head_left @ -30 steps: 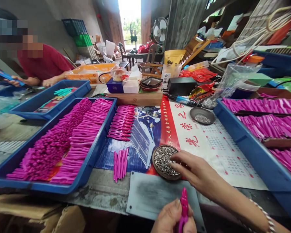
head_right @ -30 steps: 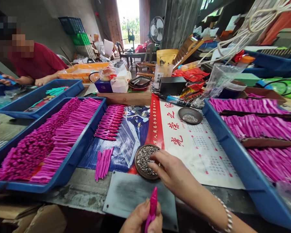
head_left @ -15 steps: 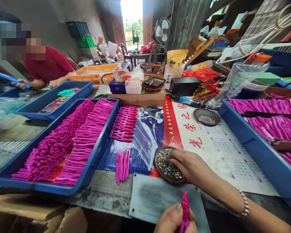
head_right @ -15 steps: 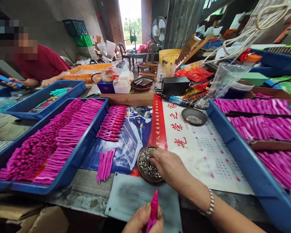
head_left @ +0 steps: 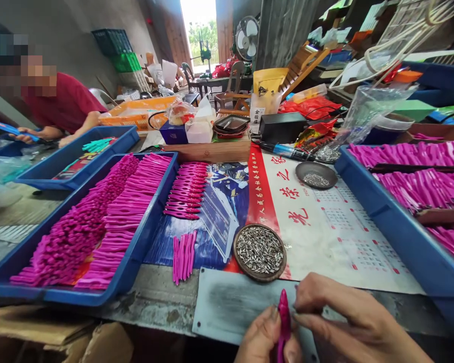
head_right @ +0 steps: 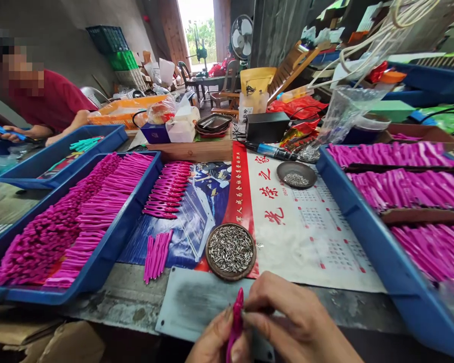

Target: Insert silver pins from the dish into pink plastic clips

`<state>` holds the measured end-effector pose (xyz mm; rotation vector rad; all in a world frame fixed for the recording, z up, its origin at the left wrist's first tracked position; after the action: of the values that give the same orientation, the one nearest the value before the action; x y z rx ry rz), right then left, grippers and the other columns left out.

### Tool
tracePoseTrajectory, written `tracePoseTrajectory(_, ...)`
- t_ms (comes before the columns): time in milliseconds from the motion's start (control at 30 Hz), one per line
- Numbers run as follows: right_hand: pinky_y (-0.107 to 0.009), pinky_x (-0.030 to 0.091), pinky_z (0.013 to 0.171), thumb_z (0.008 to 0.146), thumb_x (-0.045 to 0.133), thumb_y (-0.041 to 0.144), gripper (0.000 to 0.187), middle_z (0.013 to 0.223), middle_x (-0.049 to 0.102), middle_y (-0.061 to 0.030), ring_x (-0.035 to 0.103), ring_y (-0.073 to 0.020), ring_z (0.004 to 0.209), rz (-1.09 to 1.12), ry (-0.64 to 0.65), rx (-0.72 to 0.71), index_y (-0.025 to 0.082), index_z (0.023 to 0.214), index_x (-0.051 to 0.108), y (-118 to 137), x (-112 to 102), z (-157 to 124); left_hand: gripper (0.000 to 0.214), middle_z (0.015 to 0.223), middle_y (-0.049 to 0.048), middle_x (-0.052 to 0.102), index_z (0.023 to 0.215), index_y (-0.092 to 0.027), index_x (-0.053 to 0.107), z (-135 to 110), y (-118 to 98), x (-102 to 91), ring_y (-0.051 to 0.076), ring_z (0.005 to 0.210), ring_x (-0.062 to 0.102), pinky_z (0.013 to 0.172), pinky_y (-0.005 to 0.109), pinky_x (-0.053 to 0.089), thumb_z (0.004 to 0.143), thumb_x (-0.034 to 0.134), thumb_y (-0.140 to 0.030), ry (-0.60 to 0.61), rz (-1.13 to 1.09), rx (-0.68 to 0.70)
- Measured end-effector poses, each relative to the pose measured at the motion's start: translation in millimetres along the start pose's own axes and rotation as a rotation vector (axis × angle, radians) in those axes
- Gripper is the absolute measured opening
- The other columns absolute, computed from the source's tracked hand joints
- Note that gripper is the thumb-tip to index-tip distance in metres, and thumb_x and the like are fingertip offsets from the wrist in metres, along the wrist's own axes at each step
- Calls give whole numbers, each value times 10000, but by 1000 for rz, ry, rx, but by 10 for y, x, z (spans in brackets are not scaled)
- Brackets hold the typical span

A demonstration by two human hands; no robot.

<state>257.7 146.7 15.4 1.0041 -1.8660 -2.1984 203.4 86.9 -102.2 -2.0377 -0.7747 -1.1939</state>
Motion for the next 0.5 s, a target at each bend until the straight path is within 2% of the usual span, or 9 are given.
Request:
tracePoseTrajectory(67, -191, 518, 681, 968, 538, 179, 143, 850, 661, -2, 657, -137, 768, -40, 14, -18, 229, 869, 628, 4, 48, -88, 416, 445, -39, 476, 661, -141, 613, 18, 9, 20, 41, 356, 407, 397, 172, 242, 754, 751, -521, 5, 59, 18)
tracePoseTrajectory(300, -272, 528, 709, 966, 436, 110, 212, 891, 624, -80, 617, -194, 826, -266, 70, -81, 198, 870, 602, -8, 153, -233, 385, 502, -34, 510, 729, -156, 535, 0, -27, 101, 42, 400, 410, 425, 164, 252, 808, 713, -488, -23, 173, 91)
tracePoseTrajectory(500, -258, 516, 657, 954, 421, 104, 226, 821, 598, -65, 601, -188, 762, -332, -3, -92, 206, 775, 515, 27, 86, -253, 421, 469, -67, 480, 763, -186, 486, -19, -36, 142, 35, 378, 368, 421, 160, 218, 797, 694, -551, 4, 351, 64)
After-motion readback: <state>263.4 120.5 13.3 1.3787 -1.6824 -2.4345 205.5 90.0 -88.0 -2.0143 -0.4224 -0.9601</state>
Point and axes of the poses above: each hand's wrist, its own z-axis towards the middle knuckle, its own x-axis out of the palm, y = z × x, the point moved 10 cm from there along z, towards the middle knuckle
